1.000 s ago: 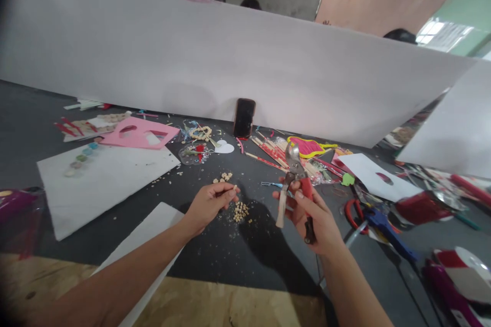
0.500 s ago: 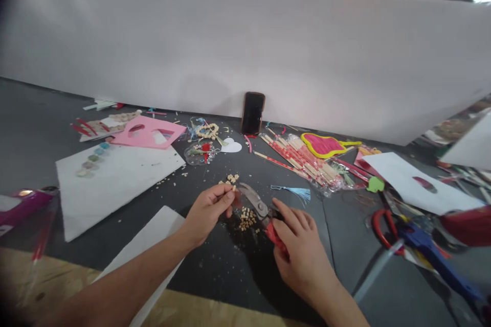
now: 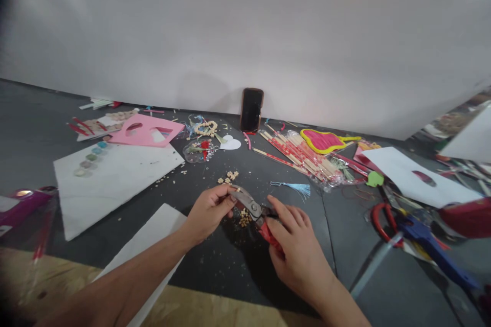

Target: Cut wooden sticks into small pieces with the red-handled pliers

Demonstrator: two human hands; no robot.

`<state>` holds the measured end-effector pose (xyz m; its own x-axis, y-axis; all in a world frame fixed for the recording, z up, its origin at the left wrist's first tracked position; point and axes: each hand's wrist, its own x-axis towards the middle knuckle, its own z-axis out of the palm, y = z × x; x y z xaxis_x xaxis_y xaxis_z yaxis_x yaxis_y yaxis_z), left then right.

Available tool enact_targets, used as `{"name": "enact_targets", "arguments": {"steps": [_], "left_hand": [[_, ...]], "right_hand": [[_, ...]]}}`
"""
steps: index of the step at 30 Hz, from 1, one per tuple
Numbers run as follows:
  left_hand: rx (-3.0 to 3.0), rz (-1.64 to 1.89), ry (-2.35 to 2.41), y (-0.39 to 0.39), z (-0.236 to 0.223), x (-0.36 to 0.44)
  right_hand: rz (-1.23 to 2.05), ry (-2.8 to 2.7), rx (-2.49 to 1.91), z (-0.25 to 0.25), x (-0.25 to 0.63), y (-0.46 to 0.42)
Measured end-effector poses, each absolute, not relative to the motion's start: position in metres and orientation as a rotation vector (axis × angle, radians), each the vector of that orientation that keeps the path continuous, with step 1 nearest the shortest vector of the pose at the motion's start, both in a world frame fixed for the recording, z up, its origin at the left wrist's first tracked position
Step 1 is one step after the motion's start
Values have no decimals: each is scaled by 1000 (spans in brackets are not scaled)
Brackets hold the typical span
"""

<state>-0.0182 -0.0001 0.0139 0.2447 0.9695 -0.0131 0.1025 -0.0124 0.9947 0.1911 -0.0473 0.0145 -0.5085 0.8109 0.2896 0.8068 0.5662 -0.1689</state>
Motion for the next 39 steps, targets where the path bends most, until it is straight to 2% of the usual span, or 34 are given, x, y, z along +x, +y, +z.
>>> {"name": "enact_targets", "arguments": {"steps": [14,28,39], "left_hand": [[1438,937,1123,1,12,-18],[1559,875,1254,-5,7,-20],[1592,777,1453,-14,21,-18]], "right_hand": [[125,-2431,-1283,15,188,-48],[352,-2359,-1588,24,185,-53],[269,-2328,-1621,17,189,-55]]}}
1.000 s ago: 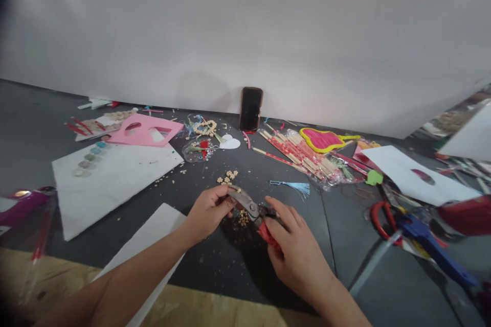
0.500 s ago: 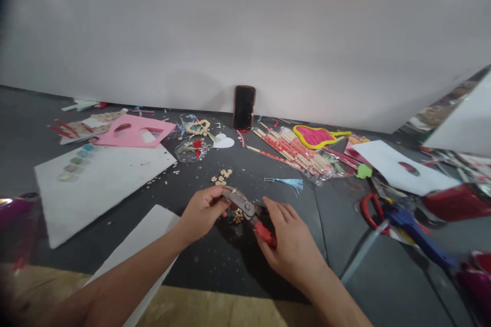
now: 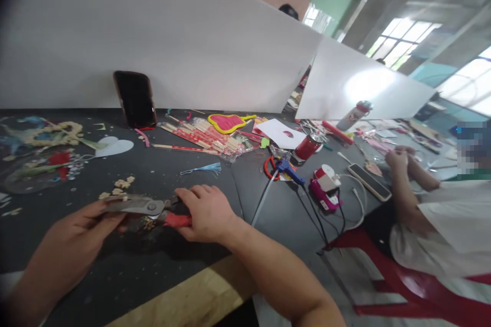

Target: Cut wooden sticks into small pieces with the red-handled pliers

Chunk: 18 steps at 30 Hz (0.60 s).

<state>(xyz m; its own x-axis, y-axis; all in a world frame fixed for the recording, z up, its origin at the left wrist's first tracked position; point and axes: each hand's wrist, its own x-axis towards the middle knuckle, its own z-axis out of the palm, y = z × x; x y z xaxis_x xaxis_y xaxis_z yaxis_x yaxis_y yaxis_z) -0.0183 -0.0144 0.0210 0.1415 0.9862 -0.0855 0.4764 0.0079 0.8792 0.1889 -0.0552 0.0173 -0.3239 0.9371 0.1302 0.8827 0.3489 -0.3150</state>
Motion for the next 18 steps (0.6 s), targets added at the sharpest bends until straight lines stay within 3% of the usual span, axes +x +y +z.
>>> {"name": "enact_targets", "arguments": {"steps": [18], "left_hand": [[1663,737,1503,-13,24,-20]], "right_hand": [[212,-2368,-1647,14,183,-57]]}}
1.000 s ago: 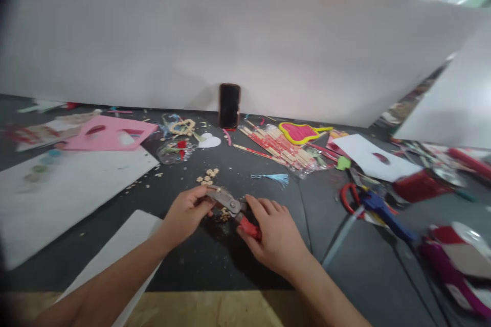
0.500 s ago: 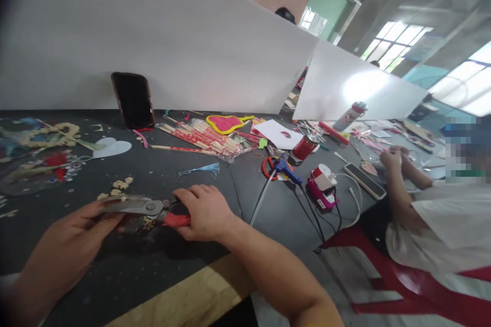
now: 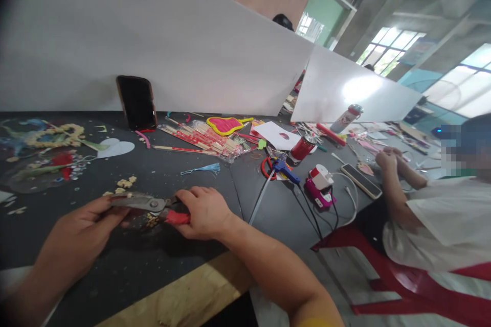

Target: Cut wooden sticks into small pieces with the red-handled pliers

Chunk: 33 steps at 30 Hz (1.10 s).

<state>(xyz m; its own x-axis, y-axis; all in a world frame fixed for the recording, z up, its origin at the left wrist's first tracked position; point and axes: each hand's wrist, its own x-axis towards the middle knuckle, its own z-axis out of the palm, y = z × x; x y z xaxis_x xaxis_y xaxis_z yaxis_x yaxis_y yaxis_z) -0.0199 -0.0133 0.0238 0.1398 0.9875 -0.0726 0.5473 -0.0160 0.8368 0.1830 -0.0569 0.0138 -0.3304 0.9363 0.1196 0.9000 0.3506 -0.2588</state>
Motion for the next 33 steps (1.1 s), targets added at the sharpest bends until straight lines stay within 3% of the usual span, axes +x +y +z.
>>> {"name": "enact_targets", "arguments": {"steps": [13,21,33], "left_hand": [[1571,862,1345,-7,0,-23],[1636,702,1435,-8,2,-28],[1533,798,1227,-7,14,-22]], "right_hand": [[161,-2332,-1687,12,184,-54],[182,-2392,-1612,17,191,-54],[254,-2404,-1642,21,191,-52]]}}
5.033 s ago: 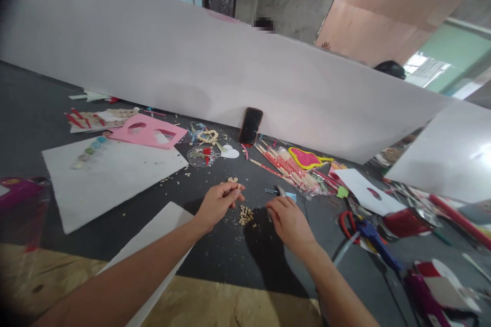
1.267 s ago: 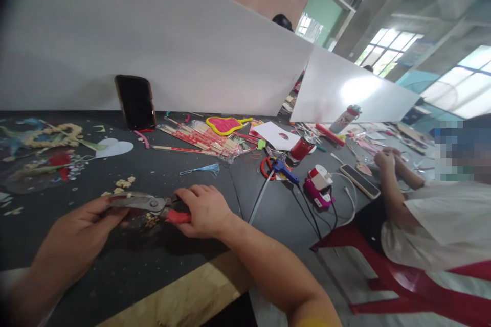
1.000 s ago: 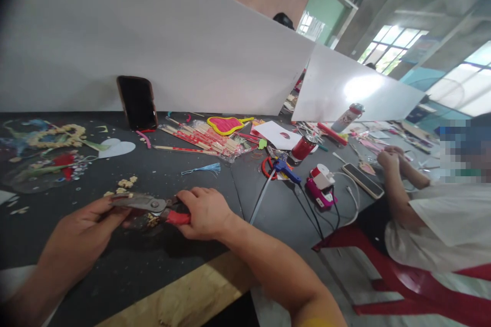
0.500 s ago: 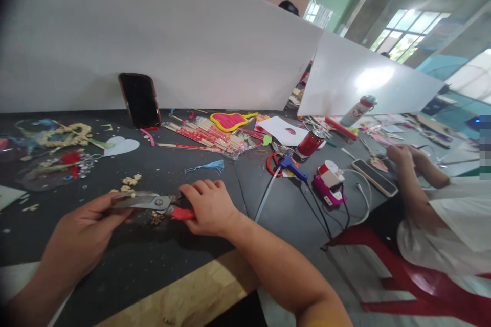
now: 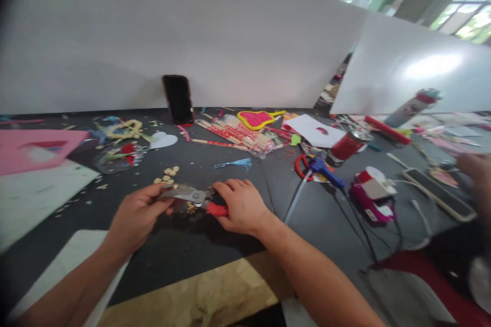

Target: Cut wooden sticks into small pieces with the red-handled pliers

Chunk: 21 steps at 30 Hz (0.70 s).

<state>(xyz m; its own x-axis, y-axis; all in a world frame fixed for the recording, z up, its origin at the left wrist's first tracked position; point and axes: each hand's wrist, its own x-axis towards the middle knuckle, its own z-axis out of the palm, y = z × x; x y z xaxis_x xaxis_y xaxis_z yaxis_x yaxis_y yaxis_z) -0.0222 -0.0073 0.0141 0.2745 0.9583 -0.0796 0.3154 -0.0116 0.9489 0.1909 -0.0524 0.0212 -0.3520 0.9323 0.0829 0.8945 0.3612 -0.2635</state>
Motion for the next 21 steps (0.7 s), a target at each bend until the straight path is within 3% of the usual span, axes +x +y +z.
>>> {"name": "enact_targets", "arguments": {"steps": [14,21], "left_hand": [[1284,1017,1038,-1,11,-17],[1328,962,1136,-3,17,-16]], "right_hand": [[115,-2390,-1685,15,183,-46],[211,-2339,-1660,19,183,-47]]}}
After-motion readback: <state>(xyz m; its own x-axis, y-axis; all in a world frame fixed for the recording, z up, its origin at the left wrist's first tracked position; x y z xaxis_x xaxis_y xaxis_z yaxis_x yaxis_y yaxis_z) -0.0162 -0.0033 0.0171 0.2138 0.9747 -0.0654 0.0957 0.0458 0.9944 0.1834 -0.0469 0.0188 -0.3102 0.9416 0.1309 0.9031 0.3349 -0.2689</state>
